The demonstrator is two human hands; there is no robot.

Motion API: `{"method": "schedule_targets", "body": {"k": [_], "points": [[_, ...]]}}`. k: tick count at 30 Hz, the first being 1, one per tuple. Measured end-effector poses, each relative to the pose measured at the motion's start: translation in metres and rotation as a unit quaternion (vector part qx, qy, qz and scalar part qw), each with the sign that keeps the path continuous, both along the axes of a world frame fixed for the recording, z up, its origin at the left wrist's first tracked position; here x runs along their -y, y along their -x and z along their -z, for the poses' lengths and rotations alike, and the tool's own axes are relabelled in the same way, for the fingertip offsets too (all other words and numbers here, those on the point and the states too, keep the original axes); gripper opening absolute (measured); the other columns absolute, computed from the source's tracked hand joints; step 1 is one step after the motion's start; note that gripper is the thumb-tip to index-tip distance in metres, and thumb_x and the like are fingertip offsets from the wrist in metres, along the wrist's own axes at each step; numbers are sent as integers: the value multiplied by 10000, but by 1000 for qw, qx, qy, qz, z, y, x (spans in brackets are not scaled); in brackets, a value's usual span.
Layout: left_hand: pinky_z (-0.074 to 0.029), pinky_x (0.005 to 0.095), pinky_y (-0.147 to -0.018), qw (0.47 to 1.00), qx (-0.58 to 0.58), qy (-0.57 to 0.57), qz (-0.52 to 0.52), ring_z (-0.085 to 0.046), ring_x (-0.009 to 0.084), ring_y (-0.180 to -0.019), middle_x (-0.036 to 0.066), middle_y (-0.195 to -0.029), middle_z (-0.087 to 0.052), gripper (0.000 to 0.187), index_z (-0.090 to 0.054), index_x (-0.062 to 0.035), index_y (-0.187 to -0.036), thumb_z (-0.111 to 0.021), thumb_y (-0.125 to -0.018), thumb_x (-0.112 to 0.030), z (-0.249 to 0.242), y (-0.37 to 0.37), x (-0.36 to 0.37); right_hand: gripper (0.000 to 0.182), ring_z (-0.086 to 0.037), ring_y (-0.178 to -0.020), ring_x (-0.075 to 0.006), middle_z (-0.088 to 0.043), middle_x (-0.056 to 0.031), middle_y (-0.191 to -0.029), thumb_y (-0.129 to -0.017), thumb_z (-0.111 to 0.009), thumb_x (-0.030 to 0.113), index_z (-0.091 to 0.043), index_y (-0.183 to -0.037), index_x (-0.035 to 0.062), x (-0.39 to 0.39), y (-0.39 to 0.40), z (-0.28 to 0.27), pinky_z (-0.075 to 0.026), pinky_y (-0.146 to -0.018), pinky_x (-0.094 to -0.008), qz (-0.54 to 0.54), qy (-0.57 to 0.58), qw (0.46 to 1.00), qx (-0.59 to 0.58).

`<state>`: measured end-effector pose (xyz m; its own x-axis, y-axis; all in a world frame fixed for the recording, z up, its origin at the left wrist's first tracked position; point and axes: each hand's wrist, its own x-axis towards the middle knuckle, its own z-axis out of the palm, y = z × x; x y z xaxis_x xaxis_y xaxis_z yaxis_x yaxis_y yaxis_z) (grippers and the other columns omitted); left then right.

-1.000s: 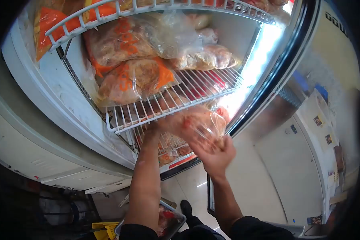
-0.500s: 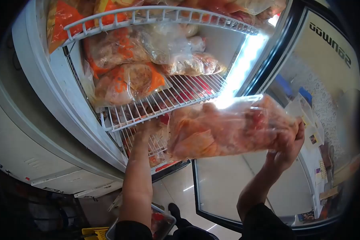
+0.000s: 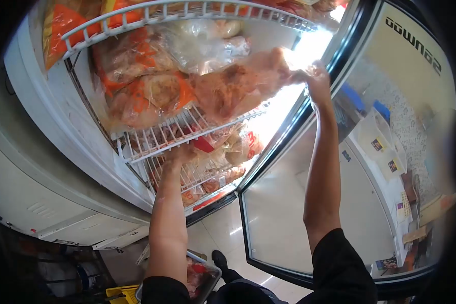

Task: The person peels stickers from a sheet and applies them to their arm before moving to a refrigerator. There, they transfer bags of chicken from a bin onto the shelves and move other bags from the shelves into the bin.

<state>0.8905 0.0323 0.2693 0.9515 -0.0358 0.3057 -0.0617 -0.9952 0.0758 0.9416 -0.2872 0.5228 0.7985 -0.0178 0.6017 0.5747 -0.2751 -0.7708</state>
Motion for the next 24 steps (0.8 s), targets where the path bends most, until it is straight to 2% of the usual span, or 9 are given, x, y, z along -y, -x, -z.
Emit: {"method": "schedule_targets", "body": {"k": [2, 5, 9, 12, 15, 16, 17, 20, 24], "points": [[-71, 549, -1117, 999, -28, -27, -21, -182, 325, -1366, 111, -1451, -291, 878, -353, -158, -1379, -652, -642, -528, 16, -12, -5, 310, -642, -777, -314, -637, -155, -838, -712, -719, 103, -575, -973, 19, 16, -41, 23, -501, -712, -402, 101, 378, 898, 201], [-87, 538, -1116, 997, -66, -29, -19, -203, 324, -1363, 129, -1459, -276, 904, -306, -150, -1406, -617, -662, -561, 4, -10, -1, 366, -619, -828, -356, -638, -175, -939, -683, -681, 63, -586, -1037, 54, -26, -6, 15, -478, -824, -408, 166, 453, 866, 129], [-152, 534, -1103, 998, -58, -15, -17, -242, 328, -1345, 147, -1432, -306, 875, -319, -159, -1395, -621, -656, -518, -2, -4, 0, 322, -614, -788, -313, -617, -151, -847, -686, -590, 11, -588, -1004, 64, -38, 31, 22, -460, -791, -435, 222, 263, 902, 261], [-216, 506, -1086, 999, 1, -34, -10, -290, 334, -1312, 158, -1397, -344, 810, -342, -156, -1375, -610, -674, -460, -16, 3, 8, 160, -551, -641, -274, -574, -109, -726, -625, -567, -11, -574, -779, 34, -61, 67, 85, -444, -558, -331, 167, 81, 917, 352], [-310, 508, -1022, 996, 78, -29, 24, -401, 335, -1246, 172, -1301, -464, 722, -457, -132, -1276, -628, -667, -479, 6, -8, -5, 114, -580, -598, -151, -583, -66, -669, -701, -623, 44, -570, -795, 8, -92, 82, 186, -452, -548, -269, -1, 131, 984, 121], [-340, 501, -1001, 995, 81, -55, 1, -432, 335, -1223, 172, -1278, -488, 727, -472, -127, -1258, -647, -657, -496, -2, -5, -2, 170, -608, -641, -158, -605, -70, -721, -758, -656, 105, -579, -862, -6, -114, 93, 191, -491, -583, -263, 7, 55, 985, -164], [-364, 491, -980, 999, 29, -24, -2, -458, 340, -1196, 171, -1263, -501, 762, -471, -119, -1257, -670, -636, -514, -3, -6, -4, 280, -626, -682, -186, -609, -106, -818, -824, -656, 167, -547, -1001, -21, -124, 93, 203, -529, -683, -261, -101, -197, 881, -418], [-403, 470, -942, 998, -25, 61, 4, -500, 350, -1148, 180, -1240, -520, 846, -455, -91, -1266, -708, -602, -549, -18, -5, 1, 620, -624, -742, -193, -594, -148, -927, -767, -727, 392, -446, -1093, -54, -154, 103, 224, -525, -643, -266, -61, -221, 913, -338], [-376, 478, -965, 994, 87, -56, 40, -475, 336, -1182, 178, -1254, -515, 884, -435, -94, -1292, -675, -591, -576, 6, -10, -9, 527, -626, -825, -195, -604, -157, -943, -806, -710, 282, -474, -1072, -106, -183, 82, 211, -538, -713, -275, 14, -391, 836, -384]]}}
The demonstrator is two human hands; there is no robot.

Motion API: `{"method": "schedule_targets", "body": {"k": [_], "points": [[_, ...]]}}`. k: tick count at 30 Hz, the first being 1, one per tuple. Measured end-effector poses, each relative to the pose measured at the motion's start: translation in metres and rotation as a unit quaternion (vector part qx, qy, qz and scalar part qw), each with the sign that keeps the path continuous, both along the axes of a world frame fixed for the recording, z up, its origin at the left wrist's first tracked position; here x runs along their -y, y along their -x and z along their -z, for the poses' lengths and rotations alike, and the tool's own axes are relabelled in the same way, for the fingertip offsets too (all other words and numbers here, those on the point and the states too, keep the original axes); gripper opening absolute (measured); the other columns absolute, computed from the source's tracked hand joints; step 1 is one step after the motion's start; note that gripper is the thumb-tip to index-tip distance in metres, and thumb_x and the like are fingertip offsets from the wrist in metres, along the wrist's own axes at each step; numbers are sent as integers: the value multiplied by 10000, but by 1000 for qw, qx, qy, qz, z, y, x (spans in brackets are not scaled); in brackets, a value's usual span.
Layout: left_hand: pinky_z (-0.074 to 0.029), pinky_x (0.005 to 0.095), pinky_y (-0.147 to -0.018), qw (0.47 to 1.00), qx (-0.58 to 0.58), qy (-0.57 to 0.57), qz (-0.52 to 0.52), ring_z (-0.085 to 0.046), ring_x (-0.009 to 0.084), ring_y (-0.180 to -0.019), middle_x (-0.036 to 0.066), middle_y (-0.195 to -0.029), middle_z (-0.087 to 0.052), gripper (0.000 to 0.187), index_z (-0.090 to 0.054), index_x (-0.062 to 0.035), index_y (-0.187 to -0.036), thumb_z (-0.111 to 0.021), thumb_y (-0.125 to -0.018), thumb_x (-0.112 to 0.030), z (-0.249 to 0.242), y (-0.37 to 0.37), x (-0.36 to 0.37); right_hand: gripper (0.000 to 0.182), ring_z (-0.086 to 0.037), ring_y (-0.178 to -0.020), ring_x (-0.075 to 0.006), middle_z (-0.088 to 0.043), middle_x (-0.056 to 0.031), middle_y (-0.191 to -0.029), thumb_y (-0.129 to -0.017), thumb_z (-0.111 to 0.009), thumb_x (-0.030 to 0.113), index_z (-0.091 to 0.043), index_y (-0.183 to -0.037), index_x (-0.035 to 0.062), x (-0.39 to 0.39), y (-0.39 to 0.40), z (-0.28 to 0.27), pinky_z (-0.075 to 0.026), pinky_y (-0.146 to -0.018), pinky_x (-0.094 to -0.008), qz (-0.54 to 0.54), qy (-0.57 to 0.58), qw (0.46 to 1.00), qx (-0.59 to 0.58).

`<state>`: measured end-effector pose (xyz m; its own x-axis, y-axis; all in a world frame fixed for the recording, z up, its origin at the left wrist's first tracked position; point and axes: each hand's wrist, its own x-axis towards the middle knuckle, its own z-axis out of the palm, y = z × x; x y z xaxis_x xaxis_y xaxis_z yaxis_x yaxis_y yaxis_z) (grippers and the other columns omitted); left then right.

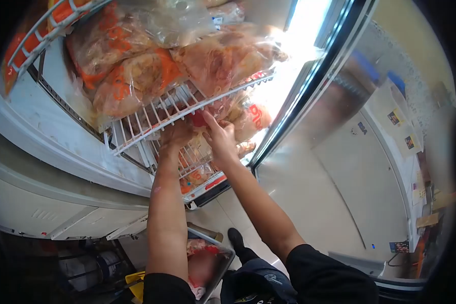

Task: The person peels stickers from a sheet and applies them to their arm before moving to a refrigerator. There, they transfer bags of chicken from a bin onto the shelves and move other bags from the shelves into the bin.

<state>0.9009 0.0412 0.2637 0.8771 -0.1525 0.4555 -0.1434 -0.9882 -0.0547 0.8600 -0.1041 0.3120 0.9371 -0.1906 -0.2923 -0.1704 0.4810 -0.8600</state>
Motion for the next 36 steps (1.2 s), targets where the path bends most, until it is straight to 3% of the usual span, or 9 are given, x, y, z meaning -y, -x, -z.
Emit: {"method": "schedule_targets", "body": {"k": [4, 10, 14, 18, 19, 21, 27, 30, 36], "points": [[-324, 535, -989, 997, -75, -20, -11, -432, 310, -1220, 124, -1285, -493, 709, -476, -155, -1253, -621, -666, -524, -17, 5, 7, 368, -603, -734, -192, -595, -125, -883, -797, -714, 248, -560, -888, -74, -33, -43, 0, -512, -606, -271, 121, -196, 973, 1], [-337, 528, -990, 974, -214, -15, -67, -407, 272, -1250, 54, -1298, -498, 429, -592, -245, -1125, -599, -762, -474, -45, 18, 25, 225, -561, -578, -180, -594, -66, -721, -754, -681, 163, -605, -821, -38, -29, -57, -13, -482, -524, -336, -9, -359, 933, 0], [-452, 493, -854, 985, -165, 38, -46, -592, 296, -992, 100, -1016, -651, 402, -670, -123, -927, -535, -755, -460, -16, 0, 11, 286, -589, -663, -168, -625, -81, -799, -751, -696, 206, -639, -895, -35, -52, -90, 16, -491, -594, -335, 51, -88, 995, -11], [-424, 494, -907, 994, 55, -57, -70, -519, 328, -1120, 153, -1183, -576, 627, -485, -124, -1253, -566, -738, -473, 13, -2, 3, 264, -623, -775, -158, -651, -88, -885, -781, -676, 142, -633, -969, -38, -25, -50, -4, -511, -658, -300, 55, -130, 988, 57], [-385, 499, -969, 999, -23, -26, -37, -492, 367, -1156, 165, -1332, -461, 760, -306, -146, -1395, -578, -755, -453, -16, 10, 12, 268, -626, -796, -158, -651, -91, -915, -793, -656, 114, -617, -1006, -44, -16, -39, -1, -511, -676, -296, 42, -154, 984, 85], [-322, 502, -1026, 990, -99, 101, -1, -438, 375, -1213, 147, -1373, -423, 737, -310, -162, -1405, -581, -768, -413, 3, -1, -2, 289, -629, -820, -159, -647, -91, -957, -805, -630, 74, -588, -1060, -55, 3, -5, -3, -508, -710, -288, -9, -212, 971, 107], [-309, 424, -1067, 999, -42, 9, 2, -322, 336, -1315, 111, -1367, -440, 758, -383, -315, -1379, -697, -689, -290, 1, 4, -3, 327, -609, -867, -155, -637, -79, -924, -752, -629, 19, -561, -1058, -74, 77, 115, 1, -478, -771, -263, -191, -163, 955, 155], [-321, 412, -1060, 985, -156, 63, -37, -332, 335, -1305, 98, -1357, -455, 811, -407, -302, -1367, -746, -631, -313, -30, 16, 11, 418, -595, -889, -155, -623, -80, -978, -712, -680, 38, -546, -1100, -44, 97, 154, -17, -477, -783, -283, -142, -154, 960, 188], [-225, 542, -1050, 993, -43, 101, 45, -394, 330, -1168, 103, -1208, -480, 705, -537, -125, -1167, -796, -552, -353, -4, 4, 0, 498, -603, -950, -170, -614, -108, -1058, -708, -734, 71, -523, -1148, -26, 116, 137, -90, -492, -817, -319, -164, -116, 936, 288]]}}
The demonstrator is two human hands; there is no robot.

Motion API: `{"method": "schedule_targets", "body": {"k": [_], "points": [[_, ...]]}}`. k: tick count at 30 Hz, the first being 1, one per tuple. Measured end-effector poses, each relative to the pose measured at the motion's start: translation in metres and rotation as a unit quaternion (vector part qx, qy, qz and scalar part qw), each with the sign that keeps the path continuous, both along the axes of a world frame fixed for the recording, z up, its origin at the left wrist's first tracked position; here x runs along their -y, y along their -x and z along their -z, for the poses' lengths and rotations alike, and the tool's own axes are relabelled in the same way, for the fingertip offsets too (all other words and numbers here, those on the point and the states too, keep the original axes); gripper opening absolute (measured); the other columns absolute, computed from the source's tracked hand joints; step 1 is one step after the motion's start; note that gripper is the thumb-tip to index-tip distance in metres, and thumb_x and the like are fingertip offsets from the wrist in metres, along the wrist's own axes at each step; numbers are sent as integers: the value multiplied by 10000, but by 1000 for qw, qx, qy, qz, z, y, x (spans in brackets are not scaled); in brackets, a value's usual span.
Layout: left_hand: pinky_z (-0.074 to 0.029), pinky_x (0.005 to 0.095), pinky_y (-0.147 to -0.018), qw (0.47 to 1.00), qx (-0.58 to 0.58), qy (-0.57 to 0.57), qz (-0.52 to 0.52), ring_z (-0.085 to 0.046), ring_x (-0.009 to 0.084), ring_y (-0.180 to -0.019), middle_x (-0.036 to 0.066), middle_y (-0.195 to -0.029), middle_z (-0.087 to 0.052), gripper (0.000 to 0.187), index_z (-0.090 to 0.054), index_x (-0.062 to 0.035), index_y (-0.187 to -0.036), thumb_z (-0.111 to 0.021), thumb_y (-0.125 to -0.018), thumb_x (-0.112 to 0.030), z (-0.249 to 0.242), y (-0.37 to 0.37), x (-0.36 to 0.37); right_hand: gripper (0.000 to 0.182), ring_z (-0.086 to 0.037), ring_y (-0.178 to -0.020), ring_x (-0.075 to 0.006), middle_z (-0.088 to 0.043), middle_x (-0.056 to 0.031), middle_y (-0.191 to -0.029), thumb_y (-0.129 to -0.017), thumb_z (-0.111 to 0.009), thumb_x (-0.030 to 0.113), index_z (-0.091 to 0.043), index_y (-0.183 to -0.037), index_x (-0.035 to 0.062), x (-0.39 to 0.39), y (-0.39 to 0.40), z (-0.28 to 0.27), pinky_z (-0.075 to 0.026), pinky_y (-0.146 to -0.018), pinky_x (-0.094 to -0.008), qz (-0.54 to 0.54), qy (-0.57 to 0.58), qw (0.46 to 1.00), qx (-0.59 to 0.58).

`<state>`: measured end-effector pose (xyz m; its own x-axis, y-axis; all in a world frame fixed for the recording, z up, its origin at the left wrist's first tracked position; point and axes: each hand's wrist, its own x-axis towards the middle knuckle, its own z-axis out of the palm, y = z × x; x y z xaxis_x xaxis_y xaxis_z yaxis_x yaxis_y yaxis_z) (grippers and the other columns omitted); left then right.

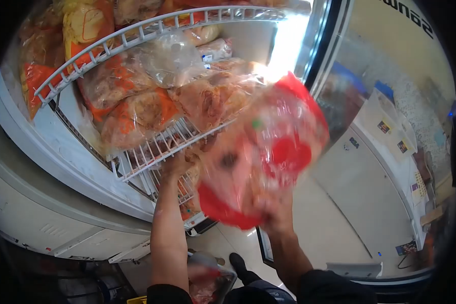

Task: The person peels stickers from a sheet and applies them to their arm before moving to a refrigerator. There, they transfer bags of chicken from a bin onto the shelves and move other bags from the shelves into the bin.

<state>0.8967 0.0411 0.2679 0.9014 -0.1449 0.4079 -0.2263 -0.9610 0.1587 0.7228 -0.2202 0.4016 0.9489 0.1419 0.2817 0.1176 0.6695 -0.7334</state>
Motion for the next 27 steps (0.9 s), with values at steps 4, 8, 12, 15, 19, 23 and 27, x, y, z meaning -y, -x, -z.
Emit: {"method": "schedule_targets", "body": {"k": [4, 8, 12, 15, 19, 23, 27], "points": [[-418, 440, -933, 999, 4, -32, -4, -514, 319, -1120, 114, -1239, -529, 807, -445, -234, -1325, -766, -595, -357, 6, -4, -6, 422, -531, -1113, -214, -561, -115, -1172, -829, -616, 55, -464, -1219, 6, -37, -75, -91, -426, -980, -355, 48, -86, 995, 14], [-393, 451, -986, 995, -92, 13, -49, -451, 331, -1219, 150, -1321, -473, 843, -409, -295, -1367, -756, -605, -388, 9, -6, -3, 483, -609, -972, -225, -562, -166, -1130, -863, -633, 228, -443, -1237, -10, -50, -160, -112, -533, -815, -329, 75, -18, 996, -41], [-284, 510, -1062, 997, -69, -4, -39, -351, 338, -1302, 143, -1395, -397, 869, -362, -333, -1389, -743, -613, -419, 5, -2, -3, 491, -631, -599, -179, -624, -143, -794, -834, -652, 392, -585, -994, -67, -43, -158, -112, -521, -504, -258, 168, 166, 969, -74], [-177, 521, -1102, 991, -98, -47, -76, -255, 320, -1355, 126, -1440, -335, 895, -357, -322, -1394, -757, -599, -416, -6, 2, -2, 455, -503, -402, -115, -542, -41, -487, -789, -686, 443, -654, -689, 1, -31, -154, -110, -381, -420, -219, 313, 353, 881, -33], [-167, 531, -1102, 993, -104, 1, -48, -246, 323, -1359, 124, -1454, -315, 904, -364, -316, -1393, -759, -590, -442, 5, -3, -2, 412, -532, -403, -160, -534, -80, -439, -763, -713, 332, -580, -526, 22, -19, -136, -106, -411, -432, -280, 480, 482, 720, 137], [-195, 534, -1092, 993, -96, -31, -56, -266, 326, -1350, 131, -1451, -313, 893, -373, -314, -1388, -761, -594, -446, 3, -1, -2, 249, -494, -474, -73, -581, -56, -528, -782, -716, 168, -606, -654, -15, -10, -132, -94, -373, -456, -228, 532, 363, 731, 224], [-233, 515, -1084, 993, -99, -21, -54, -283, 331, -1340, 136, -1436, -337, 858, -381, -309, -1381, -759, -617, -406, -5, 3, 0, 200, -522, -502, -79, -587, -56, -554, -791, -689, 122, -601, -675, -15, 15, -117, -33, -399, -492, -237, 528, 378, 730, 213]]}}
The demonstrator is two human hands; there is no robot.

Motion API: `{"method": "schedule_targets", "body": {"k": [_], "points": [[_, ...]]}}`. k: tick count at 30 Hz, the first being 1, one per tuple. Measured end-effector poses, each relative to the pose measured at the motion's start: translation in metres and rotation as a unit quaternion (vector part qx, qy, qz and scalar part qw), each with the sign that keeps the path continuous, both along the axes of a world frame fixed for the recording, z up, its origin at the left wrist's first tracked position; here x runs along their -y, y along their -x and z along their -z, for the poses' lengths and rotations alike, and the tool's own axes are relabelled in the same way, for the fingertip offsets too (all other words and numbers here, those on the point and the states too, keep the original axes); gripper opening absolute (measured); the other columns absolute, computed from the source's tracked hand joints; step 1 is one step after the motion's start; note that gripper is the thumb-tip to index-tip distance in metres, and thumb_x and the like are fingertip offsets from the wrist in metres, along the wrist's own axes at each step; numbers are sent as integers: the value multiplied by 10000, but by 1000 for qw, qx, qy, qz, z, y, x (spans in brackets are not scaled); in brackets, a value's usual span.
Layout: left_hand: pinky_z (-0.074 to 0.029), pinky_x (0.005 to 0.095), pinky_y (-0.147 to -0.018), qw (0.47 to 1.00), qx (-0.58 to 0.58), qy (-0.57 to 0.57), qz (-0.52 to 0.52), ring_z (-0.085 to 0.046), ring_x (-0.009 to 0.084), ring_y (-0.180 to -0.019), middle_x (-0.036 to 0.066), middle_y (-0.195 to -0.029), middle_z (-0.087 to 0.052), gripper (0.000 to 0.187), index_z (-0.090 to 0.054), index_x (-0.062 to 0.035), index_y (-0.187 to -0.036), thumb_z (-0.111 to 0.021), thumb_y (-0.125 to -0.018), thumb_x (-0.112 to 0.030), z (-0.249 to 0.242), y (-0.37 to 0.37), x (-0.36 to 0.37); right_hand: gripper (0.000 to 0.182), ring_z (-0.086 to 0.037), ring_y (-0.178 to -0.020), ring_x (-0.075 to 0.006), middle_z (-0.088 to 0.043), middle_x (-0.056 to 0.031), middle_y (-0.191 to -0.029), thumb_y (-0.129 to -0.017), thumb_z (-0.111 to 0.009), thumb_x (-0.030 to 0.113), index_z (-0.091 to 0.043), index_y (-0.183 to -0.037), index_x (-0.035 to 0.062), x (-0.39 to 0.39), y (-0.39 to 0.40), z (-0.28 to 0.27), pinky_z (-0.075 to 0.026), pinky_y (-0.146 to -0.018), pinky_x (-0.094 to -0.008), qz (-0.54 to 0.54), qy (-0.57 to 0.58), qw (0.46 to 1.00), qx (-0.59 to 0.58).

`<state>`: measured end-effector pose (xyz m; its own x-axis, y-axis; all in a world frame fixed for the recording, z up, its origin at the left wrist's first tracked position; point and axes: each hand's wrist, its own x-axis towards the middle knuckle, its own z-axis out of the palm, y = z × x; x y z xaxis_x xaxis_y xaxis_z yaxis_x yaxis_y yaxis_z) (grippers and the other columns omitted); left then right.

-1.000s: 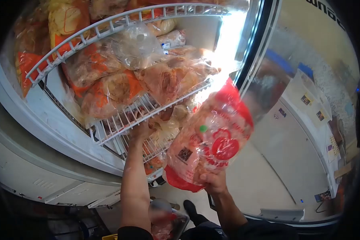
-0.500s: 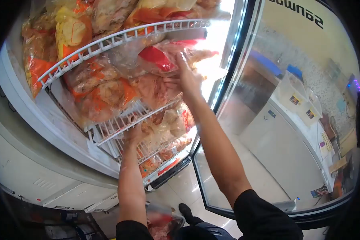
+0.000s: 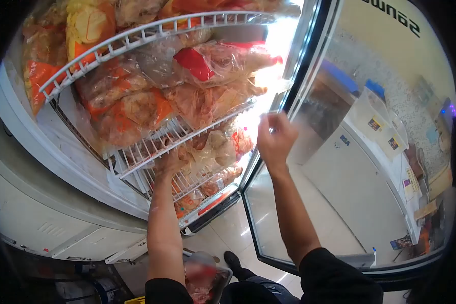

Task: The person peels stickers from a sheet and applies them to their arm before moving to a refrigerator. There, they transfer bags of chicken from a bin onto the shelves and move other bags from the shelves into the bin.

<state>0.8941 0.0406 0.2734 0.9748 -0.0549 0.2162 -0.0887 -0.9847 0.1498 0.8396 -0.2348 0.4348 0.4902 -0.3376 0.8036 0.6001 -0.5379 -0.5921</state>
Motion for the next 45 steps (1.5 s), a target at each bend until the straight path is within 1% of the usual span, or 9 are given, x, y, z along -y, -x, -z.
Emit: {"method": "schedule_targets", "body": {"k": [5, 8, 11, 19, 24, 32, 38, 41, 45], "points": [[-402, 456, -960, 988, 111, 64, 92, -498, 400, -1142, 235, -1195, -549, 624, -501, -129, -1281, -663, -715, -337, 44, -32, -22, 191, -526, -434, -117, -577, -78, -526, -776, -685, 92, -578, -638, 14, 3, 55, 146, -407, -448, -259, -51, -20, 980, -190], [-414, 465, -929, 995, 57, 34, 73, -513, 413, -1106, 242, -1169, -559, 625, -497, -109, -1274, -647, -728, -371, 18, -39, -23, 219, -533, -422, -129, -572, -88, -512, -782, -680, 93, -569, -611, 14, 12, 98, 210, -405, -439, -261, -85, 38, 951, -294], [-426, 474, -899, 1000, 8, -9, 29, -528, 426, -1071, 250, -1143, -568, 631, -492, -88, -1267, -632, -740, -406, -9, -58, -18, 236, -555, -428, -137, -573, -106, -516, -787, -676, 109, -573, -597, 15, 11, 111, 248, -403, -428, -268, -64, -23, 920, -387], [-457, 499, -818, 999, 24, -31, -10, -568, 460, -976, 269, -1074, -593, 673, -480, -33, -1249, -590, -774, -498, -1, -125, -2, 92, -582, -530, -139, -601, -85, -625, -739, -690, 16, -603, -715, 0, -29, 33, 198, -436, -496, -244, -150, 8, 966, -210], [-411, 513, -864, 996, 62, -46, -37, -514, 446, -1041, 250, -1148, -532, 669, -420, -82, -1295, -559, -801, -512, 15, -121, 0, 127, -582, -556, -157, -590, -84, -672, -712, -682, -43, -601, -796, 6, -20, -10, 142, -445, -510, -249, -125, 63, 990, -33], [-320, 538, -956, 992, 40, -105, -63, -402, 419, -1186, 216, -1310, -402, 614, -324, -180, -1370, -498, -860, -474, 31, -38, -51, 74, -582, -579, -125, -601, -82, -681, -749, -665, -36, -601, -776, -10, -5, 17, 124, -461, -546, -230, -151, -14, 981, -124], [-252, 556, -1025, 966, 87, -222, -98, -319, 399, -1294, 190, -1433, -304, 591, -252, -254, -1427, -453, -905, -446, 40, -18, -83, 79, -564, -536, -146, -584, -88, -650, -751, -680, -9, -601, -758, -6, -17, 52, 164, -440, -511, -243, -159, -60, 970, -175], [-157, 558, -1084, 945, -145, -243, -167, -184, 410, -1365, 163, -1508, -167, 666, -100, -303, -1469, -450, -913, -413, -11, -12, -44, 84, -558, -526, -142, -583, -83, -647, -751, -681, -3, -597, -752, -1, -35, 83, 193, -438, -505, -244, -173, -55, 962, -204], [-137, 533, -1097, 987, 148, 44, -51, -165, 390, -1378, 202, -1495, -183, 767, -183, -214, -1465, -621, -838, -276, -9, 46, 5, 94, -561, -518, -143, -582, -74, -637, -750, -687, 15, -594, -739, 13, -57, 130, 234, -438, -499, -248, -189, -43, 945, -264]]}}
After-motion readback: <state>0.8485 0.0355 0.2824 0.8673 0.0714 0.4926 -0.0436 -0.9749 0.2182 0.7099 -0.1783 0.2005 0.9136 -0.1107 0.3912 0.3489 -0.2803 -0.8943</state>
